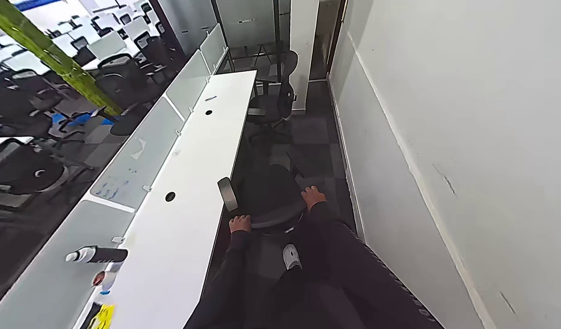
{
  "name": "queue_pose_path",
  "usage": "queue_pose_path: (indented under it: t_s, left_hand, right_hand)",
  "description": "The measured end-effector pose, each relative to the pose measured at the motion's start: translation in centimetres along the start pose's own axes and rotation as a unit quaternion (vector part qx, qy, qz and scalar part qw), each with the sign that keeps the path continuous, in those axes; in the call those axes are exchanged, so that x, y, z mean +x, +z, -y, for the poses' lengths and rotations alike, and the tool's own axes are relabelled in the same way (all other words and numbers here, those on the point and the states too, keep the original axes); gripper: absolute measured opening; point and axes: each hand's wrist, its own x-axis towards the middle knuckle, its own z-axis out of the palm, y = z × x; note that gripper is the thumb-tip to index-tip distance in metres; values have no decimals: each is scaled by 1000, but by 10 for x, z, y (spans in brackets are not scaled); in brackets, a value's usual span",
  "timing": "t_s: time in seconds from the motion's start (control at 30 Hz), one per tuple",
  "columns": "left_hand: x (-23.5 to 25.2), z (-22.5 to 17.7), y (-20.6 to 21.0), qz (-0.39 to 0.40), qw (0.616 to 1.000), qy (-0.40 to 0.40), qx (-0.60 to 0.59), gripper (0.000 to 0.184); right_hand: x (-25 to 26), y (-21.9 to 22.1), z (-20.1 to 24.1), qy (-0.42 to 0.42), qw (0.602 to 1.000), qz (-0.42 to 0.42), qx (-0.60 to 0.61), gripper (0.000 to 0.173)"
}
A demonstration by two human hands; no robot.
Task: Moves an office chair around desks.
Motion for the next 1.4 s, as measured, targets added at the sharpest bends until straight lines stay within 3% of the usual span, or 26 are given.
queue_pose_path:
  t_s: [0.17,0.4,0.7,0.83,1.4]
  left_hand:
    - [35,-28,-7,-39,999,1,-32,45]
    - [79,-67,-39,58,998,21,-21,59]
    - [138,-107,-82,151,981,18,-120,51]
    - [165,-127,-95,147,979,-13,-138,58]
    - [267,-218,-150,165,925,-228,-256,39]
  right_hand:
    - [63,-31,-28,-24,999,16,-31,62]
    - [147,-74,-66,-93,991,22,-91,62]
    - [260,-131,-99,-175,973,20,-150,70]
    - [309,-156,-102,-209,962,24,-173,70]
    - [500,-247,-86,-385,895,42,-223,53]
